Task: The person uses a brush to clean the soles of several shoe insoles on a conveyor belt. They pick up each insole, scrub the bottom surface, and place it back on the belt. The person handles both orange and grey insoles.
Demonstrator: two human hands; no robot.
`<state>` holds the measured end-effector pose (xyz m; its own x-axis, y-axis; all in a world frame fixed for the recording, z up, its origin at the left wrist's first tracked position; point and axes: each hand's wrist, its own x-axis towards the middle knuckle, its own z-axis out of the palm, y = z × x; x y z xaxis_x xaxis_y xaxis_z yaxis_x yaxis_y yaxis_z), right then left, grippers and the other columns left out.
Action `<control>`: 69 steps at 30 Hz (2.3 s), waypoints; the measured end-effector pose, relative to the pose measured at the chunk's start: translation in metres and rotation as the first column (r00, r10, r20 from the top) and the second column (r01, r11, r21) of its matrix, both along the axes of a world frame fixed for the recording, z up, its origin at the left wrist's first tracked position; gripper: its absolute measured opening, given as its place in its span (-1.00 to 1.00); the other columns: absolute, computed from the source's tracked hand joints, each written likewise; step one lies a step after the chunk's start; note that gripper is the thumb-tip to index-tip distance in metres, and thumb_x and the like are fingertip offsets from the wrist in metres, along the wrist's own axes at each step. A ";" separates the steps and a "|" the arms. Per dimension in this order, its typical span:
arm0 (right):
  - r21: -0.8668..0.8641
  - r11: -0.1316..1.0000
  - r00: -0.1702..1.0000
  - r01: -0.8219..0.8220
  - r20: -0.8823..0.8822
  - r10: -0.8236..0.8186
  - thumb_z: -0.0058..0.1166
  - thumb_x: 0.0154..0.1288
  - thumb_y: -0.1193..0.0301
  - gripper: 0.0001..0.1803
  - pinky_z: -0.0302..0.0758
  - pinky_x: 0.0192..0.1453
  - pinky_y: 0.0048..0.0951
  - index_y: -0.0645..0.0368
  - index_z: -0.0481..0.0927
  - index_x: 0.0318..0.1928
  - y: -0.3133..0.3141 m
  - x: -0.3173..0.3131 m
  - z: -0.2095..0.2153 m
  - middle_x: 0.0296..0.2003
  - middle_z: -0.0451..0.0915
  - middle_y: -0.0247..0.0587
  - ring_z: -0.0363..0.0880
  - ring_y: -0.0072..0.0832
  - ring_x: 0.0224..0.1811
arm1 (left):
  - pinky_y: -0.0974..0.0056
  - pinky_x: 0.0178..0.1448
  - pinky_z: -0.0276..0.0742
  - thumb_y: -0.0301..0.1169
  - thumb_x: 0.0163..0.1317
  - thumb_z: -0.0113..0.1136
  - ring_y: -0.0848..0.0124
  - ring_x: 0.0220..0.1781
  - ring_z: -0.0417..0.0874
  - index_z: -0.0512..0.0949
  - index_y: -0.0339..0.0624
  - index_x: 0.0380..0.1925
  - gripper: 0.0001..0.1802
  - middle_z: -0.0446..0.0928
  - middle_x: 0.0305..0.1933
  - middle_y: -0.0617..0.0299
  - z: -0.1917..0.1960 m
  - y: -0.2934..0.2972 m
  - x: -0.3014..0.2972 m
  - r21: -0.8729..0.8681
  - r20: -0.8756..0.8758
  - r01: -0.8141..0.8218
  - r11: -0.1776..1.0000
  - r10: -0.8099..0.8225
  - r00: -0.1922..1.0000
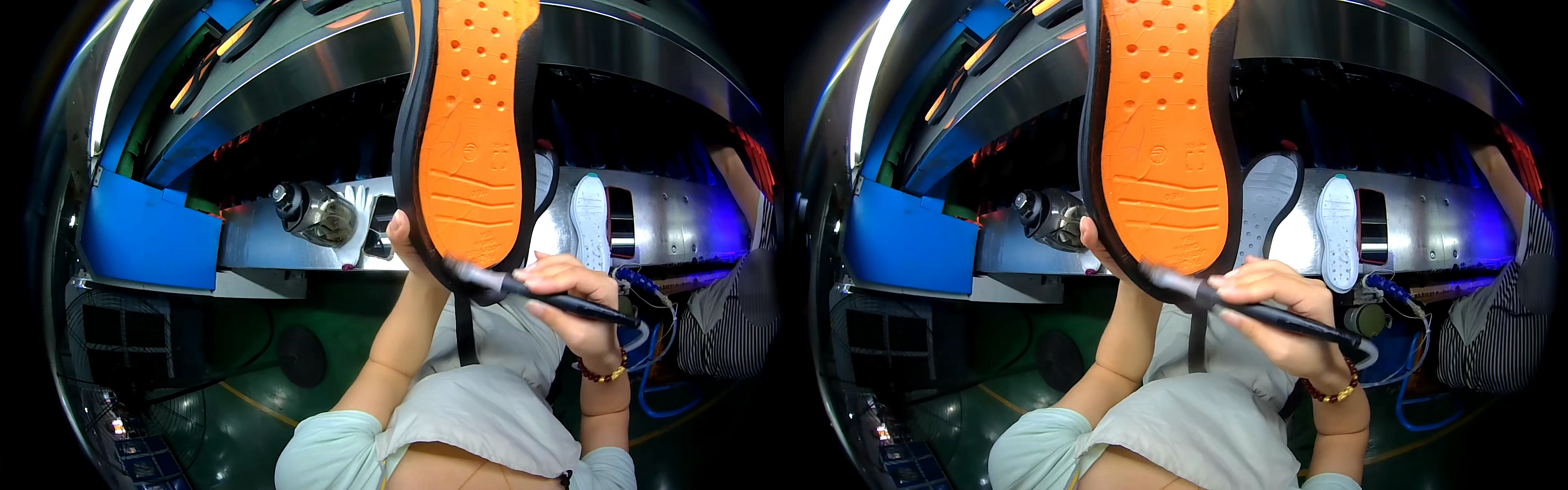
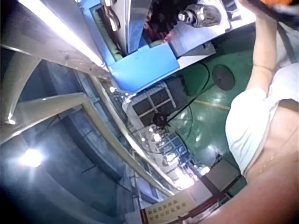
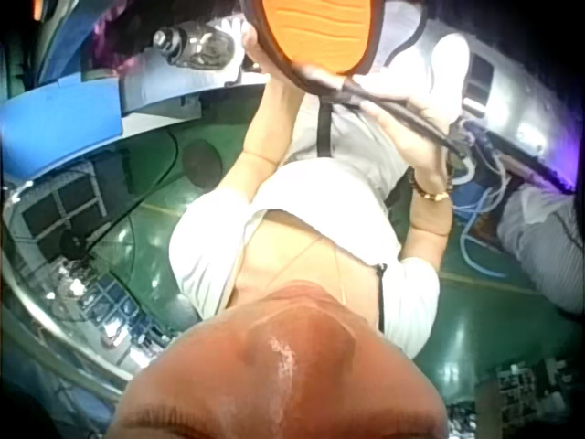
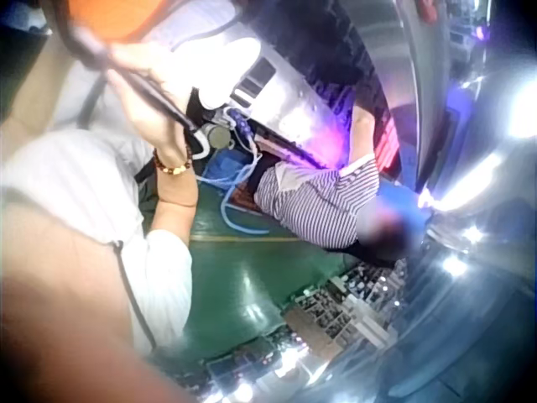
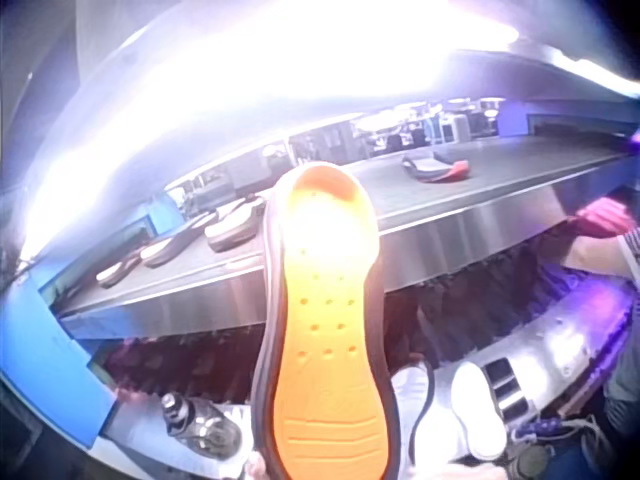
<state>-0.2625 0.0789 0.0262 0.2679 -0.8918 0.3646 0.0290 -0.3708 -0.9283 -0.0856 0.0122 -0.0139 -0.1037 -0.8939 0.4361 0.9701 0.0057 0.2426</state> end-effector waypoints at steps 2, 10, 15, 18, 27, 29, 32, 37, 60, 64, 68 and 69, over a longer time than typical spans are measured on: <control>0.070 0.982 0.969 -0.174 0.187 0.159 0.14 -0.10 0.67 -0.81 0.38 0.04 -0.34 0.30 0.56 -0.37 -0.006 -0.004 -0.002 -0.31 0.59 -0.06 0.52 -0.33 -0.13 | 0.20 0.08 0.38 -0.04 0.08 -0.07 0.23 0.02 0.45 0.27 -0.28 0.06 -0.36 0.37 0.08 0.04 0.007 -0.002 0.002 0.008 -0.027 0.052 0.999 -0.052 0.998; 0.087 0.994 0.931 0.061 0.353 -0.089 0.06 -0.01 0.69 -0.83 0.40 0.01 -0.40 0.32 0.48 -0.32 -0.006 0.001 -0.014 -0.27 0.54 -0.01 0.52 -0.36 -0.16 | 0.23 0.22 0.24 0.49 -0.17 -0.35 0.28 0.13 0.34 0.18 -0.27 0.15 0.12 0.29 0.15 0.06 0.006 -0.002 -0.006 0.134 0.132 0.042 0.990 -0.059 0.989; -0.024 0.981 0.968 0.193 0.167 -0.186 0.10 -0.05 0.67 -0.80 0.39 0.05 -0.30 0.30 0.51 -0.32 0.007 0.014 -0.015 -0.30 0.56 -0.02 0.54 -0.30 -0.16 | 0.21 0.19 0.26 0.21 0.09 -0.25 0.25 0.08 0.39 0.25 -0.31 0.08 -0.19 0.34 0.10 0.04 -0.008 -0.001 -0.002 0.170 0.193 -0.139 0.976 0.105 0.976; -0.161 0.978 0.990 0.133 -0.020 -0.138 0.15 -0.11 0.65 -0.80 0.34 0.11 -0.19 0.26 0.54 -0.36 0.011 0.019 -0.004 -0.33 0.59 -0.07 0.56 -0.29 -0.16 | 0.22 0.10 0.36 -0.10 0.12 -0.18 0.24 -0.01 0.46 0.29 -0.30 0.02 -0.43 0.40 0.04 0.04 -0.004 -0.002 0.002 0.091 0.103 -0.079 0.993 0.070 0.992; -0.089 0.986 0.980 -0.143 0.124 0.153 0.14 -0.11 0.65 -0.79 0.30 0.12 -0.23 0.25 0.57 -0.35 -0.003 0.006 0.001 -0.32 0.60 -0.08 0.56 -0.32 -0.15 | 0.22 0.01 0.43 -0.09 0.09 -0.09 0.25 -0.08 0.51 0.33 -0.29 -0.02 -0.44 0.44 -0.03 0.02 0.016 -0.006 0.002 0.127 0.024 0.077 0.989 -0.081 0.996; -0.051 0.995 0.970 -0.084 0.225 0.094 0.17 -0.12 0.64 -0.77 0.29 0.11 -0.27 0.25 0.58 -0.34 -0.014 -0.005 -0.001 -0.32 0.60 -0.08 0.57 -0.32 -0.16 | 0.23 -0.01 0.44 -0.15 0.08 -0.08 0.25 -0.09 0.52 0.36 -0.30 -0.04 -0.48 0.46 -0.06 0.02 0.017 -0.007 0.007 0.131 0.025 0.094 0.987 -0.098 0.995; -0.150 0.983 0.994 -0.107 -0.015 0.106 0.17 -0.12 0.64 -0.77 0.37 0.02 -0.32 0.27 0.58 -0.33 -0.030 -0.012 0.003 -0.33 0.60 -0.05 0.57 -0.31 -0.19 | 0.23 -0.04 0.46 -0.18 0.08 -0.08 0.27 -0.15 0.54 0.40 -0.31 -0.17 -0.57 0.49 -0.14 0.04 0.022 -0.012 0.007 0.119 0.034 0.117 0.986 -0.122 0.992; -0.024 0.985 0.977 -0.173 0.124 0.175 0.17 -0.12 0.65 -0.80 0.47 -0.08 -0.43 0.30 0.58 -0.36 -0.030 -0.007 0.009 -0.36 0.60 -0.05 0.58 -0.33 -0.24 | 0.27 -0.14 0.50 -0.23 0.08 -0.09 0.29 -0.27 0.57 0.43 -0.30 -0.32 -0.66 0.52 -0.26 0.03 0.028 -0.020 0.011 0.064 0.058 0.101 0.993 -0.105 0.993; 0.026 0.789 0.636 -0.614 -0.576 0.513 0.13 -0.06 0.55 -0.86 0.50 -0.19 -0.44 0.21 0.58 -0.38 -0.043 -0.030 0.029 -0.39 0.61 -0.13 0.59 -0.28 -0.29 | 0.37 -0.23 0.54 -0.25 0.01 0.05 0.32 -0.35 0.60 0.44 -0.40 -0.19 -0.56 0.53 -0.30 -0.05 0.029 -0.009 0.027 0.718 0.450 0.296 0.630 -0.744 0.494; 0.000 0.841 0.764 -0.540 -0.420 0.490 0.08 -0.04 0.56 -0.85 0.50 -0.20 -0.44 0.23 0.58 -0.36 -0.051 -0.042 0.020 -0.36 0.60 -0.10 0.59 -0.28 -0.27 | 0.36 -0.32 0.54 -0.22 -0.03 0.10 0.32 -0.42 0.58 0.45 -0.39 -0.22 -0.54 0.53 -0.33 -0.03 0.030 -0.002 0.022 0.786 0.429 0.202 0.584 -0.751 0.501; 0.120 0.772 0.551 -0.624 -0.633 0.544 0.09 -0.05 0.56 -0.83 0.51 -0.20 -0.44 0.23 0.58 -0.35 -0.045 -0.049 0.022 -0.34 0.60 -0.12 0.59 -0.29 -0.27 | 0.33 -0.26 0.55 -0.25 0.00 0.08 0.30 -0.37 0.59 0.43 -0.42 -0.19 -0.54 0.52 -0.30 -0.06 0.021 -0.001 0.036 0.756 0.478 0.247 0.607 -0.769 0.425; 0.141 0.777 0.490 -0.614 -0.704 0.515 0.11 -0.05 0.57 -0.84 0.51 -0.18 -0.43 0.25 0.57 -0.35 -0.042 -0.051 0.025 -0.34 0.60 -0.11 0.59 -0.29 -0.26 | 0.33 -0.25 0.55 -0.25 0.01 0.08 0.30 -0.36 0.59 0.43 -0.42 -0.18 -0.55 0.53 -0.29 -0.07 0.021 0.001 0.039 0.782 0.431 0.239 0.576 -0.776 0.460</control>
<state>-0.3131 0.0367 0.0510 0.9044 -0.4223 -0.0602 -0.3327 -0.6100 -0.7191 -0.0467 0.0129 0.0070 -0.6341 -0.5460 -0.5476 0.2402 -0.8122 0.5317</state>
